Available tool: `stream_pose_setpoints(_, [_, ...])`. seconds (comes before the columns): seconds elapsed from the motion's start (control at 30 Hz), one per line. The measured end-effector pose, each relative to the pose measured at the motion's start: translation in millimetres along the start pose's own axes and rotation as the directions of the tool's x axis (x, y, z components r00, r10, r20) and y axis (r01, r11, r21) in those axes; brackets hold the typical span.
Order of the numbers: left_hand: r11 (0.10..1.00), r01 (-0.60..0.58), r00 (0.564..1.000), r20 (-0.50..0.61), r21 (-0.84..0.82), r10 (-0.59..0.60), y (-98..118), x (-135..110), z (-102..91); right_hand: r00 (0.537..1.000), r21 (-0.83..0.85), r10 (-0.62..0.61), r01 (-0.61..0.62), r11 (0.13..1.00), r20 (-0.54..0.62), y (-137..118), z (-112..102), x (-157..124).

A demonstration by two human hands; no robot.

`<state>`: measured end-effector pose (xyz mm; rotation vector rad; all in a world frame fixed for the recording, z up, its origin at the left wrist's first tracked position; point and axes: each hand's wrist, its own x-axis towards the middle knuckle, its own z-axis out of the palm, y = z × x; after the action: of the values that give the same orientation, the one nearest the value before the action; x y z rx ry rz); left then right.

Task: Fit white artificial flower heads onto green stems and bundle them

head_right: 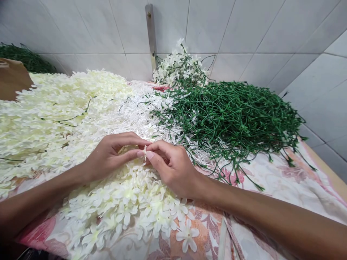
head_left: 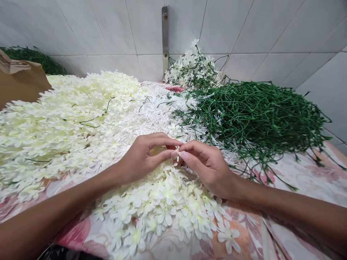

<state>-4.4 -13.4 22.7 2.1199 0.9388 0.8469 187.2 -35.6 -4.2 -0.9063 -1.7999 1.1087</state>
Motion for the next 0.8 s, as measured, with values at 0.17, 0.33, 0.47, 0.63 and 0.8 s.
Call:
stream_pose_setpoints(0.17, [1.0, -0.01, 1.0, -0.002, -0.003, 0.01, 0.2, 0.0, -0.7, 1.0, -0.012, -0.009, 0.009, 1.0, -0.007, -0.3, -0.5, 0.0])
stream_pose_setpoints(0.33, [1.0, -0.006, 1.0, -0.002, 0.01, 0.006, -0.1, 0.2, -0.6, 1.0, -0.01, -0.001, 0.001, 1.0, -0.01, 0.0, 0.1, -0.1])
stream_pose_setpoints(0.47, [1.0, -0.012, 1.0, -0.002, 0.011, 0.012, -0.2, 0.1, -0.6, 1.0, -0.008, 0.002, -0.002, 1.0, -0.008, 0.3, 0.5, -0.6])
stream_pose_setpoints(0.63, [1.0, -0.014, 1.0, 0.001, 0.01, 0.014, 0.2, -0.1, -0.8, 1.0, -0.011, 0.004, -0.005, 1.0, -0.008, -0.4, -0.3, -0.7])
stream_pose_setpoints(0.8, [1.0, -0.021, 1.0, 0.009, 0.022, 0.021, -1.3, -0.4, -0.7, 1.0, -0.035, -0.006, 0.006, 0.999, -0.007, -1.3, -0.9, 0.3])
